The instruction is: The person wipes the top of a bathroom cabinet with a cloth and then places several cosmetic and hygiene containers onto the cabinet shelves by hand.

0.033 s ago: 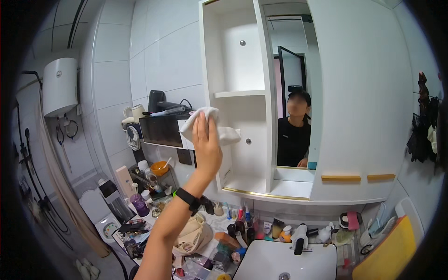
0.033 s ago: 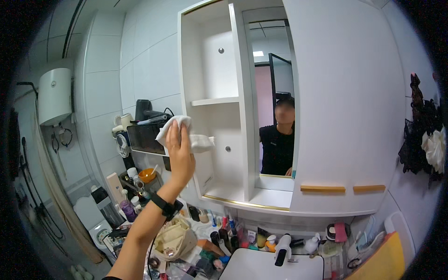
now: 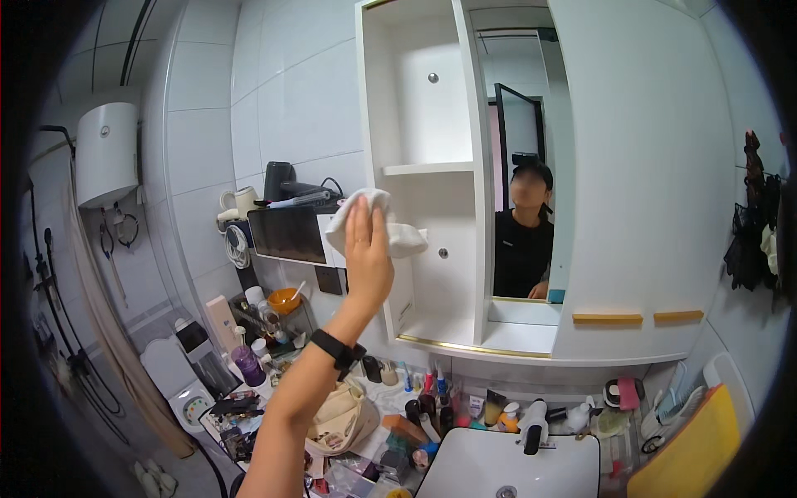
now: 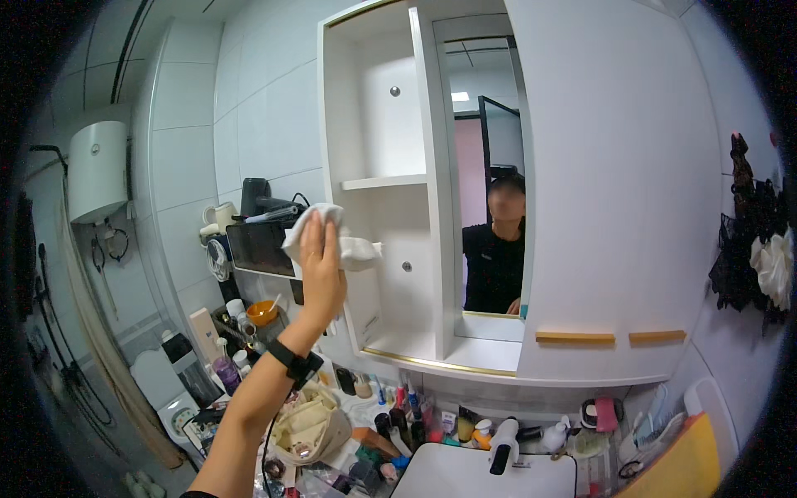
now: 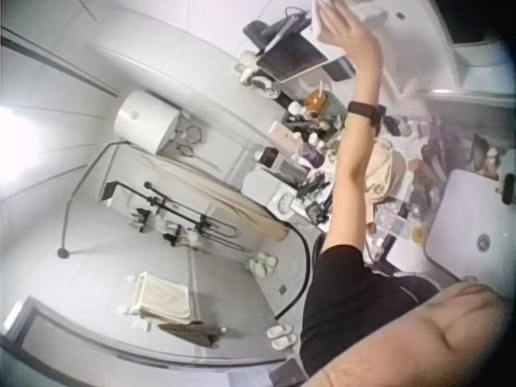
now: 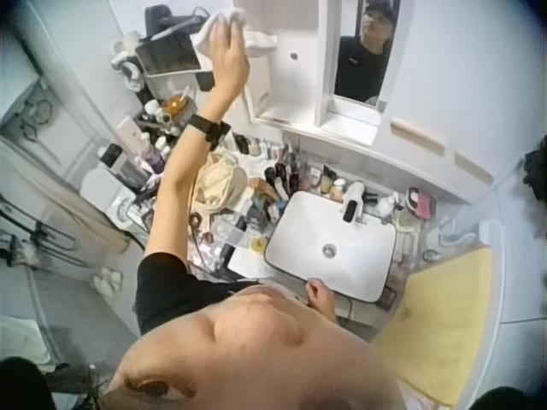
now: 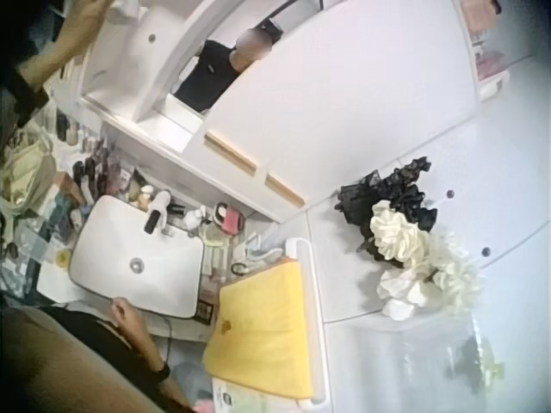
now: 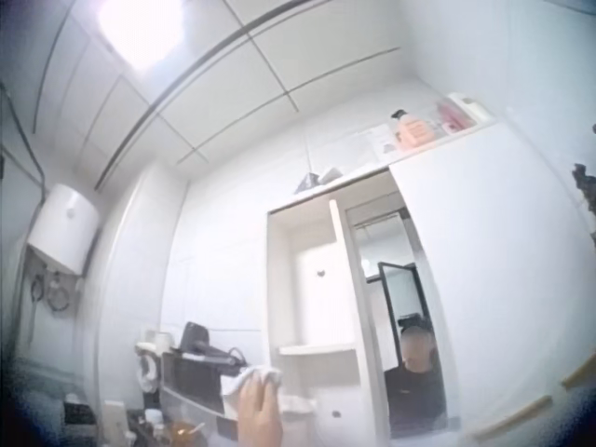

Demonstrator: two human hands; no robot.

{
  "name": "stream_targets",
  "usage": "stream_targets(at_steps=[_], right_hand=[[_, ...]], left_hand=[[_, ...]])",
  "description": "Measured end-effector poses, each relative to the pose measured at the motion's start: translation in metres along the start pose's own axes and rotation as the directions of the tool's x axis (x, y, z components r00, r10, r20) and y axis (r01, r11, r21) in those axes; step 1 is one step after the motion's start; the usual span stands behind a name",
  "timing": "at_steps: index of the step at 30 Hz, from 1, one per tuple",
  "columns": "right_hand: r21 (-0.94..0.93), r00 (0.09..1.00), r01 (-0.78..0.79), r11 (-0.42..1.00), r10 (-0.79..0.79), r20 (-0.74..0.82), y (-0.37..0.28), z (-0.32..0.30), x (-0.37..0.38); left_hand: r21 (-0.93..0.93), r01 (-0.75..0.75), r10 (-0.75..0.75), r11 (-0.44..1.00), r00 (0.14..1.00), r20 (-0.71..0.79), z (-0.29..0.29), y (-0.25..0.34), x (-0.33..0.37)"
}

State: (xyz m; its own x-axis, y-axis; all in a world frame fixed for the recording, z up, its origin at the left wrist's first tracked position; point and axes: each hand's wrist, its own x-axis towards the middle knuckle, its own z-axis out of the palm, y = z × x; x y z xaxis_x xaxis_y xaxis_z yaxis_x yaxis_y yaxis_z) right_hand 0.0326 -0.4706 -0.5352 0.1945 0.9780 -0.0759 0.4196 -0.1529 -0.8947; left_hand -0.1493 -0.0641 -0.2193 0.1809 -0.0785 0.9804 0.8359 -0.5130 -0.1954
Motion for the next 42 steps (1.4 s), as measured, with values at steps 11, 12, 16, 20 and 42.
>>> stream_targets(at_steps=[11, 12, 16, 20, 42], right_hand=[[-0.096, 0.992, 0.094, 0.991, -0.085, 0.097, 0.022, 0.040, 0.027], [-0.113, 0.986, -0.008, 0.994, 0.027, 0.167, 0.021, 0.041, 0.030], [-0.119, 0.969, 0.005, 0.993, 0.024, 0.245, 0.055, 0.052, 0.050], [0.003, 0.964, -0.065, 0.998, 0.062, 0.258, -0.005, 0.023, 0.061], [-0.099, 0.944, -0.082, 0.992, 0.109, 0.311, -0.009, 0.010, 0.149]], left_hand=[[-0.095, -0.129, 0.127, 0.987, 0.991, -0.033, 0.051, -0.064, 0.096], [-0.093, -0.132, 0.129, 0.987, 0.991, -0.039, 0.054, -0.069, 0.113], [-0.043, -0.190, 0.186, 0.981, 0.979, -0.088, 0.059, -0.089, 0.180], [0.036, -0.220, 0.223, 0.975, 0.969, -0.111, 0.065, -0.101, 0.238], [0.727, -0.274, 0.224, 0.629, 0.960, 0.168, 0.078, -0.091, 0.329]])
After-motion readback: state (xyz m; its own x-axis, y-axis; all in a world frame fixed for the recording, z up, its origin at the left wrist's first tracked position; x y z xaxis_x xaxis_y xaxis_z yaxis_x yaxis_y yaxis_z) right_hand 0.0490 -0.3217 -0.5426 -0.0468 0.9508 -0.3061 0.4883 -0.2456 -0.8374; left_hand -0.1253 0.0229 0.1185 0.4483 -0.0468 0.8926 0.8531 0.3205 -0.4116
